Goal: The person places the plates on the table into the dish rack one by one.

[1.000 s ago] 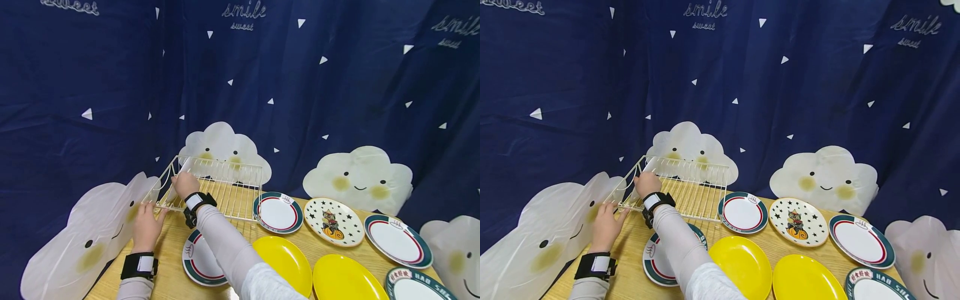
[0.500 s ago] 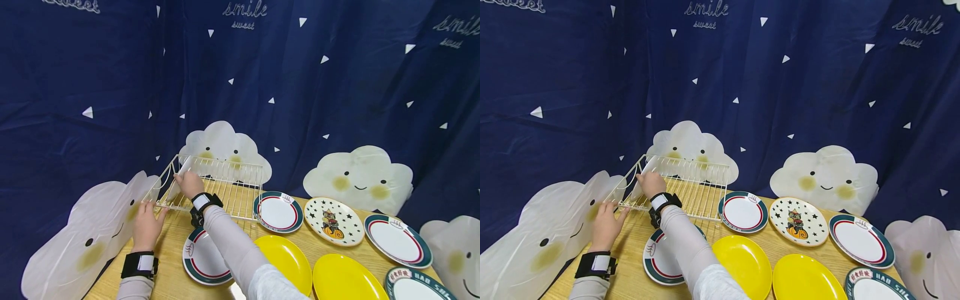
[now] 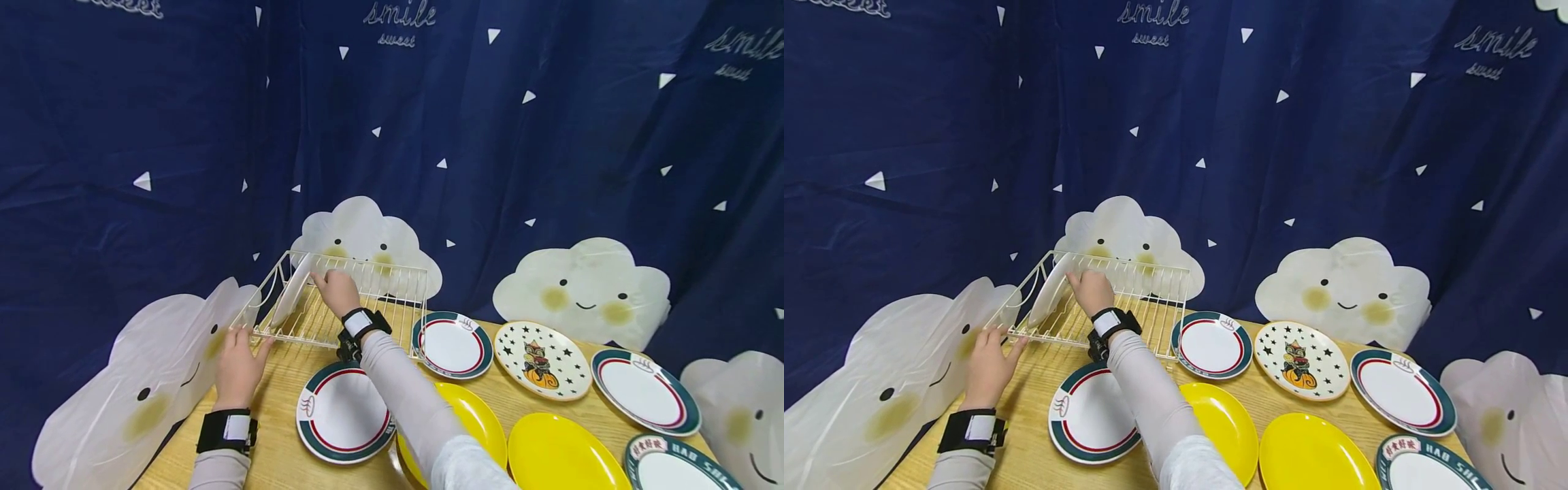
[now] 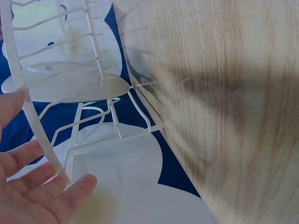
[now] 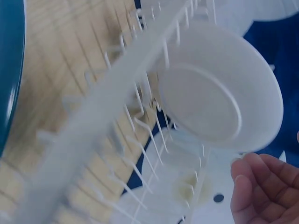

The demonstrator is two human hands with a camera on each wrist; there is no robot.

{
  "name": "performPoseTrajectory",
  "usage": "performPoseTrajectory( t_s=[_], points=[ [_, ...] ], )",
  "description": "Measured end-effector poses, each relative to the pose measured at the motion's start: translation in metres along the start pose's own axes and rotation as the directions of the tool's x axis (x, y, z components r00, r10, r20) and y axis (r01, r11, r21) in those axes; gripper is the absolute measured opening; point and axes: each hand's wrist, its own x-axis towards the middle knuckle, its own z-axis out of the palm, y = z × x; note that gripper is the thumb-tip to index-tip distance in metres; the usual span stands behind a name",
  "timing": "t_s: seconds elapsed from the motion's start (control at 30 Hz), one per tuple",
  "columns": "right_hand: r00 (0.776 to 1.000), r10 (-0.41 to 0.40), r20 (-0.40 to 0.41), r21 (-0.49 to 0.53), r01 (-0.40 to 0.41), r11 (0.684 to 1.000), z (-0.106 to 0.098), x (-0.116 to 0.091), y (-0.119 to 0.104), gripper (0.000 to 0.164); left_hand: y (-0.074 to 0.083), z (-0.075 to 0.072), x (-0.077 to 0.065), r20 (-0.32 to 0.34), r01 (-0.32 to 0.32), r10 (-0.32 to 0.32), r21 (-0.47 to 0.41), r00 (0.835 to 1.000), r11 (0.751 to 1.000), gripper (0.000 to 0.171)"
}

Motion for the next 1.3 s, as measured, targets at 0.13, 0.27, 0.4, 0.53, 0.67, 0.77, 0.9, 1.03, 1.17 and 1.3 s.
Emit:
performPoseTrajectory(
  t_s=[0.13,0.27,0.4,0.53,0.67,0.77,0.9,1.03,1.17,1.3],
  points=[
    [1.000,0.014,-0.010,0.030,-0.014,0.999,-0.015,0.003,0.013,0.057,0.001,-0.001,0.000,0.000,-0.004,0.004,0.000,1.000,1.000,0.058],
    [0.999,0.015,-0.035,0.039,-0.013,0.999,-0.032,0.005,0.025,0.057,0.002,-0.001,0.000,-0.002,-0.008,0.008,0.002,1.000,1.000,0.058],
    [0.999,0.012,-0.047,0.029,-0.010,1.000,-0.046,0.005,0.037,0.055,0.000,0.001,0.000,-0.005,-0.006,0.006,0.003,1.000,1.000,0.059],
    [0.999,-0.001,-0.048,0.031,0.002,1.000,-0.060,0.001,0.050,0.054,-0.001,0.003,-0.001,-0.007,-0.009,0.009,0.006,1.000,1.000,0.059],
    [0.998,0.002,-0.064,0.034,0.000,0.999,-0.073,-0.005,0.066,0.054,-0.001,0.003,-0.001,-0.005,-0.008,0.008,0.005,1.000,1.000,0.059],
    [0.996,0.017,-0.082,0.052,-0.013,0.999,-0.084,-0.009,0.078,0.052,0.000,0.002,-0.001,-0.005,-0.012,0.013,0.007,1.000,1.000,0.060],
    [0.993,0.022,-0.118,0.057,-0.015,0.998,-0.100,-0.013,0.095,0.045,-0.001,0.002,-0.001,-0.009,-0.017,0.017,0.013,1.000,1.000,0.060],
    [0.986,0.024,-0.163,0.037,-0.019,0.999,-0.117,-0.018,0.111,0.043,0.001,0.001,-0.001,-0.002,-0.004,0.004,0.022,1.000,1.000,0.059],
    [0.980,0.049,-0.191,0.041,-0.042,0.998,-0.133,-0.027,0.130,0.044,0.002,0.000,-0.002,-0.006,-0.006,0.006,0.023,1.000,1.000,0.058],
    [0.975,0.109,-0.196,0.074,-0.096,0.993,-0.146,-0.037,0.151,0.045,0.001,0.000,-0.003,-0.010,-0.014,0.014,0.018,1.000,1.000,0.058]
  ],
)
